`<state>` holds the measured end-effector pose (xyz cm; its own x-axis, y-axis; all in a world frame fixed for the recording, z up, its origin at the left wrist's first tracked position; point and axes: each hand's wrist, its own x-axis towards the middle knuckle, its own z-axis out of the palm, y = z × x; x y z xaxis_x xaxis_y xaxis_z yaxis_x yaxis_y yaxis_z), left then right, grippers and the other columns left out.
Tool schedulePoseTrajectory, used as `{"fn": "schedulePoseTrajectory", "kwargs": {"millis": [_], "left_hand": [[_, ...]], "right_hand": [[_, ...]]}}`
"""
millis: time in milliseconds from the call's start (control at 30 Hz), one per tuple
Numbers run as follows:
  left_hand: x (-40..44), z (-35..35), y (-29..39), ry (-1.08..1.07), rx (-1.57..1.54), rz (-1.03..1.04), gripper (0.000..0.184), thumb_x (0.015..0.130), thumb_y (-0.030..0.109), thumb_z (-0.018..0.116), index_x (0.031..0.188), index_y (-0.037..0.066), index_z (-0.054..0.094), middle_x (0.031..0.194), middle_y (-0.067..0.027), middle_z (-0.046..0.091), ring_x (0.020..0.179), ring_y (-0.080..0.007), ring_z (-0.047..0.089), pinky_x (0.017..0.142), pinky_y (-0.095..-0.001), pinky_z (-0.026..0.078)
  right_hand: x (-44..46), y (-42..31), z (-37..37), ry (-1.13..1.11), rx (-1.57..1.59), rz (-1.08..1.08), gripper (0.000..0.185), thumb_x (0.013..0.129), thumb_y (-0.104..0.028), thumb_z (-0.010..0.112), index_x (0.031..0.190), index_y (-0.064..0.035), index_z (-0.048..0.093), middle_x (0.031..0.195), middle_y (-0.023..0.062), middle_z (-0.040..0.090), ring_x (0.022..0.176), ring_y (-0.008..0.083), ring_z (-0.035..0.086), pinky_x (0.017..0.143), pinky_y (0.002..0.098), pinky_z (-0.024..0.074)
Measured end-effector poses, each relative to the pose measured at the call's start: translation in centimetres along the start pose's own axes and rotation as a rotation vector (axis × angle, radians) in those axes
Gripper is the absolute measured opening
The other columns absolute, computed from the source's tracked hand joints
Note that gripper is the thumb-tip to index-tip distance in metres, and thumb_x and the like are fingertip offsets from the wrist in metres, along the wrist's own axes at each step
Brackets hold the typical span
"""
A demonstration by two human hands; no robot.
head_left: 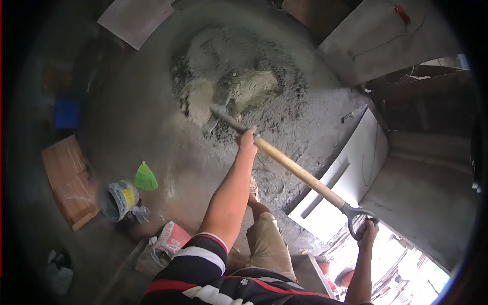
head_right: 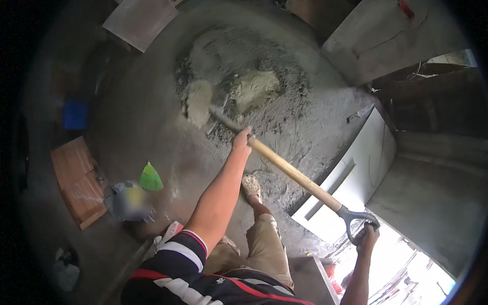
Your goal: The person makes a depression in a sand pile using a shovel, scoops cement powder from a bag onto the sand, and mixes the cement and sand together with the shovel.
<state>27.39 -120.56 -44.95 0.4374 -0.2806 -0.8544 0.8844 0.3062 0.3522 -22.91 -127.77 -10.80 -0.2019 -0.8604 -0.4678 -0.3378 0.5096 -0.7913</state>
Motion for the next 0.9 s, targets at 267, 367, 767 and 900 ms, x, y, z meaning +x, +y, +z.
{"fn": "schedulePoseTrajectory", "kwargs": {"millis": [267, 367, 767, 900], "left_hand": [[-0.5, 19.7, 0.5, -0.111, 0.180, 0.134, 0.038, 0.077, 0.005, 0.080, 0.104, -0.003, 0.056, 0.088, -0.0117, 0.060, 0.068, -0.0241, 0.060, 0.059, -0.0376, 0.053], [0.2, 21.5, 1.4, -0.195, 0.270, 0.071, 0.034, 0.076, 0.005, 0.081, 0.100, -0.005, 0.058, 0.083, -0.0113, 0.061, 0.060, -0.0225, 0.058, 0.056, -0.0367, 0.053], [-10.2, 8.6, -1.6, -0.289, 0.518, -0.129, 0.021, 0.080, 0.008, 0.071, 0.088, 0.003, 0.052, 0.062, -0.0075, 0.055, 0.048, -0.0205, 0.057, 0.041, -0.0362, 0.050], [-16.1, 5.7, -1.9, -0.299, 0.365, -0.176, 0.023, 0.078, 0.011, 0.073, 0.086, 0.004, 0.053, 0.062, -0.0059, 0.054, 0.048, -0.0194, 0.056, 0.042, -0.0357, 0.050]], "right_hand": [[-0.7, -0.1, 9.0, 0.031, 0.095, -0.322, 0.018, 0.077, 0.000, 0.060, 0.095, 0.0013, 0.060, 0.072, 0.0034, 0.058, 0.058, 0.0104, 0.055, 0.050, 0.0227, 0.0441], [-3.6, -2.8, 17.8, -0.126, -0.314, -0.816, 0.022, 0.073, -0.005, 0.074, 0.093, -0.0044, 0.065, 0.086, 0.0089, 0.064, 0.076, 0.0235, 0.062, 0.070, 0.0345, 0.0489], [-11.0, -6.2, 18.7, -1.268, -1.139, -1.001, 0.009, 0.072, -0.014, 0.064, 0.078, -0.0133, 0.057, 0.069, 0.0078, 0.062, 0.068, 0.0291, 0.065, 0.067, 0.0423, 0.0495], [-15.8, -7.4, 15.3, -1.328, -1.279, -1.031, 0.008, 0.073, -0.015, 0.063, 0.079, -0.0134, 0.058, 0.066, 0.0060, 0.062, 0.064, 0.0295, 0.066, 0.065, 0.0431, 0.0499]]}}
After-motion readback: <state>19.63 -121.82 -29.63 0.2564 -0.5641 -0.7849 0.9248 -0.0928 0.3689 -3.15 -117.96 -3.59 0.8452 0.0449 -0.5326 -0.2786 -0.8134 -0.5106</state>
